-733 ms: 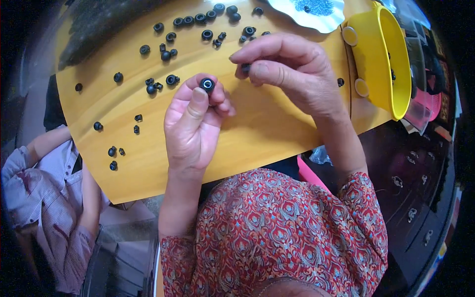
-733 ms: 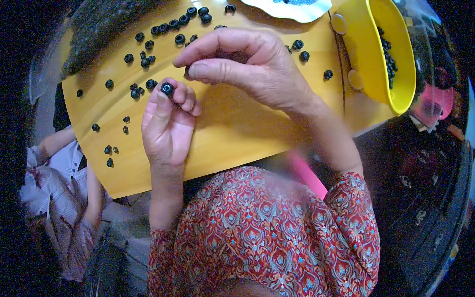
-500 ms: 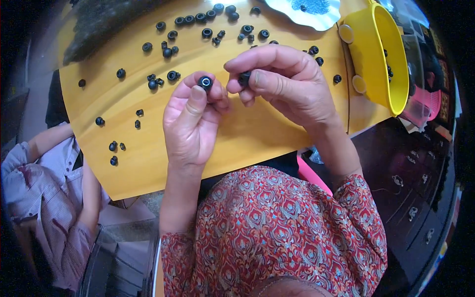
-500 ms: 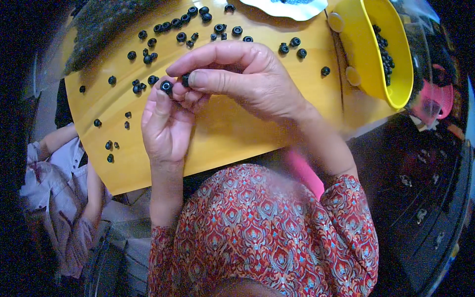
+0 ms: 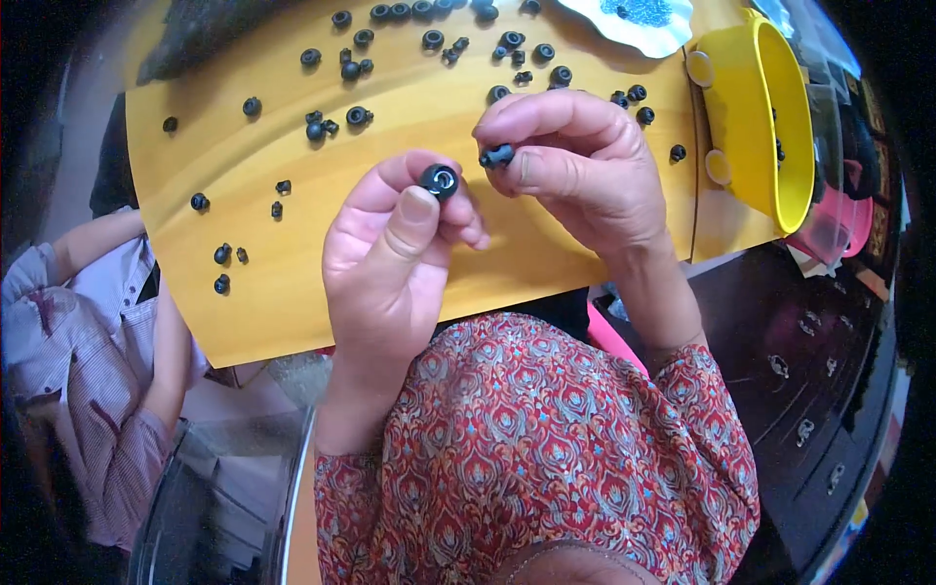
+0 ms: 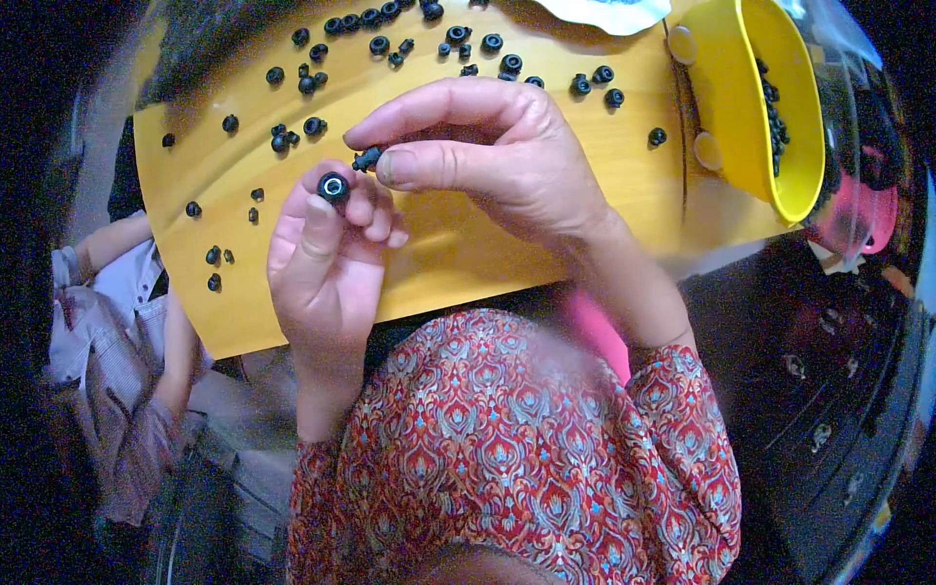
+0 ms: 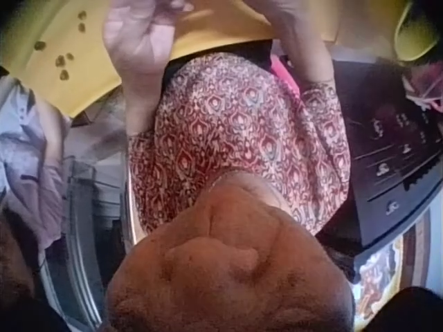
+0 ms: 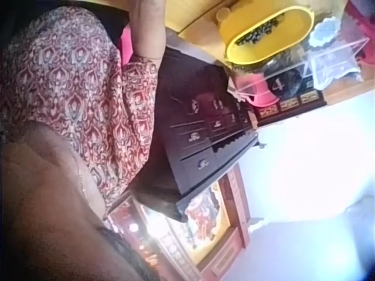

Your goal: Assembling small black plastic grommets or fasteners by hand at a table.

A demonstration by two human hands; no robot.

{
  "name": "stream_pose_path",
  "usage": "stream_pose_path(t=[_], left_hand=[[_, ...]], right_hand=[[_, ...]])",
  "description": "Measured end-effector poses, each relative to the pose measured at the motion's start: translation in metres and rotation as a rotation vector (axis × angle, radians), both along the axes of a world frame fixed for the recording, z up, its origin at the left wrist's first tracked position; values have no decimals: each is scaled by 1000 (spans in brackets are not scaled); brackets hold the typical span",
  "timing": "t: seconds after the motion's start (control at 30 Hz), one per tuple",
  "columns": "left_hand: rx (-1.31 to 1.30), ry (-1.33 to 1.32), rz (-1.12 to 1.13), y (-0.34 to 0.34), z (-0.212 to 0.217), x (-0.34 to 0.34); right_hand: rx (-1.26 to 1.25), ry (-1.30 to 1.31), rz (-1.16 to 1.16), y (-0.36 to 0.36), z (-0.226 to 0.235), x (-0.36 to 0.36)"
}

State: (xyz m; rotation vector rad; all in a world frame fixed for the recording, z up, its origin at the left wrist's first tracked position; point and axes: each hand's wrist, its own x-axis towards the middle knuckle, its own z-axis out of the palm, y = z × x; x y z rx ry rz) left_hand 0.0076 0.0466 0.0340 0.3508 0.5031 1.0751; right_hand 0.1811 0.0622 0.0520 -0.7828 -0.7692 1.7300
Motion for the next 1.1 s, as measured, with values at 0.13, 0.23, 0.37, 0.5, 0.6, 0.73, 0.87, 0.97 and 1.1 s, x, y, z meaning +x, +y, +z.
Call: stream_pose_path(t=[0.13,0.23,0.37,0.5,0.6,0.73,0.87,0.97,1.1], left_hand=[[6,6,11,-3,2,1],[-6,23,20,-4,2,-1],[34,27,29,-5,1,-2],[-9,113,45,-5,10,0],[2,123,52,-6,8,0],[43,100,52,-6,7,2],[26,109,48,-7,9,4],[33,99,53,-7,5,4],[33,88,46,-7,4,3]], right_hand=[[42,-150,-42,-2,5,-5],[159,-198,-95,-6,6,-10],[489,-472,-66,-1,6,-4],[759,-731,-62,2,15,-3],[828,-786,-74,3,19,-4],[835,-839,-115,-1,22,-4],[855,-885,-104,-1,24,-3],[848,-883,-87,-1,24,-4],[858,-977,-74,-3,28,-4]])
